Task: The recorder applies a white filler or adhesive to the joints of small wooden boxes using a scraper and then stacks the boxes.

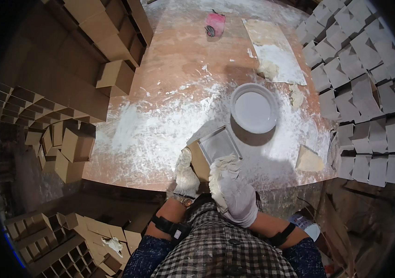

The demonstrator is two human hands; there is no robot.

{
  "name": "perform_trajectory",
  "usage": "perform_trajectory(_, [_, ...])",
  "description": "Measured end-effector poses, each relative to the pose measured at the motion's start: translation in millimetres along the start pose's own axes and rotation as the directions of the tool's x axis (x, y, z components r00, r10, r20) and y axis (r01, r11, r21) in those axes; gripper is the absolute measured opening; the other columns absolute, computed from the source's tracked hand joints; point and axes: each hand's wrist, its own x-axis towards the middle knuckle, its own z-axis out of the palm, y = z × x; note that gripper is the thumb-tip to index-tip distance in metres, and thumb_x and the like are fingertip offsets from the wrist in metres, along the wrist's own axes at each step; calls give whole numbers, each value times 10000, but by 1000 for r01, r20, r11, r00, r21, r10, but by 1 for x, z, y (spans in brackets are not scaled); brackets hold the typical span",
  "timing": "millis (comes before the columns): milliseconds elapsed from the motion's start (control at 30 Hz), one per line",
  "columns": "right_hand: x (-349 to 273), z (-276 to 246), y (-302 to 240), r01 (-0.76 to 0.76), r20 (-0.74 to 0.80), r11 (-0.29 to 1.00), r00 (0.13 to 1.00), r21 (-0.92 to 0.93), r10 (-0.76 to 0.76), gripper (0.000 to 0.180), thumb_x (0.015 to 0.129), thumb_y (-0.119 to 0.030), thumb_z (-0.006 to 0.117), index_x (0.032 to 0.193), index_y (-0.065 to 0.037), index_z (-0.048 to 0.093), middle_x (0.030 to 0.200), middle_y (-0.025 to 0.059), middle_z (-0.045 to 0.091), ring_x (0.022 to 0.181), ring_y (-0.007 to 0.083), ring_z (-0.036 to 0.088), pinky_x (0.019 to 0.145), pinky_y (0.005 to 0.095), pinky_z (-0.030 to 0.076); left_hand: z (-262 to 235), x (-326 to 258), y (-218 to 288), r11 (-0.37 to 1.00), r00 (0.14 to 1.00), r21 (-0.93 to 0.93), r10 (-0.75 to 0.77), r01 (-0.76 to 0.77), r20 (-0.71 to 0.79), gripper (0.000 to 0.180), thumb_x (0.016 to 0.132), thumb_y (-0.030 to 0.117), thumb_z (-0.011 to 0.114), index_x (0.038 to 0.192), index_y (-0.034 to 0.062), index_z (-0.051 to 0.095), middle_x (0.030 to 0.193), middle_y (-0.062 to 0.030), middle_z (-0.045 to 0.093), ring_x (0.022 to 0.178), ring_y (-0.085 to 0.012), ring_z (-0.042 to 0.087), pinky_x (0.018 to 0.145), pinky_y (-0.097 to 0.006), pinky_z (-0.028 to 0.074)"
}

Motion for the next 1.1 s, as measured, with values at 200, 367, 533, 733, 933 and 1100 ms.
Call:
perform_trajectory(200, [57, -8, 26, 27, 82, 999, 996, -31, -24, 354, 770, -89, 658, 1120, -42, 630, 1062, 191, 655, 943, 381, 656, 777, 419, 537, 6, 3, 7, 999, 999, 0, 32, -32, 21, 511, 1000, 365, 565, 1349, -4, 507, 1288, -163, 604, 1128, -294, 632, 933, -450, 560])
perform_trajectory(367, [76, 35, 30, -107, -201, 986, 971, 130, 132, 432, 746, -144, 691, 1164, -59, 625, 991, 162, 653, 875, 335, 646, 789, 408, 525, 2, 14, 6, 993, 997, -85, -74, 76, 29, 485, 987, 285, 603, 1365, 1, 491, 1343, -153, 572, 1184, -293, 601, 978, -421, 542])
perform_trajectory(533, [37, 22, 8, 67, 57, 989, 997, -134, -60, 397, 767, -72, 644, 1164, -56, 642, 1101, 116, 672, 967, 273, 668, 846, 393, 535, -2, 12, 12, 998, 985, 63, -22, 11, 171, 517, 985, 335, 598, 1369, 6, 489, 1347, -141, 568, 1176, -282, 601, 977, -398, 534])
perform_trajectory(733, [31, -41, 13, 359, 222, 932, 914, -50, -340, 313, 783, -146, 637, 1084, -64, 660, 1136, 120, 675, 1013, 275, 665, 899, 434, 529, 3, 13, 18, 998, 997, 66, -14, 9, 75, 588, 967, 426, 604, 1370, 12, 492, 1298, -135, 591, 1161, -254, 607, 986, -408, 527])
perform_trajectory(933, [36, -51, 58, 207, 159, 976, 963, 67, -216, 398, 772, -79, 626, 1168, -47, 645, 1128, 123, 665, 1030, 319, 639, 933, 421, 512, 0, 14, 19, 993, 999, 115, 0, -5, 43, 647, 951, 481, 601, 1390, 22, 476, 1319, -136, 576, 1185, -262, 589, 1010, -433, 513])
perform_trajectory(1100, [61, -7, 78, -114, -128, 934, 978, 339, 165, 441, 790, -111, 593, 1225, -43, 619, 1143, 176, 642, 995, 376, 603, 870, 412, 500, -1, 15, 18, 994, 999, 112, 2, -7, 49, 704, 910, 509, 655, 1381, 14, 483, 1318, -135, 578, 1190, -268, 591, 993, -437, 529])
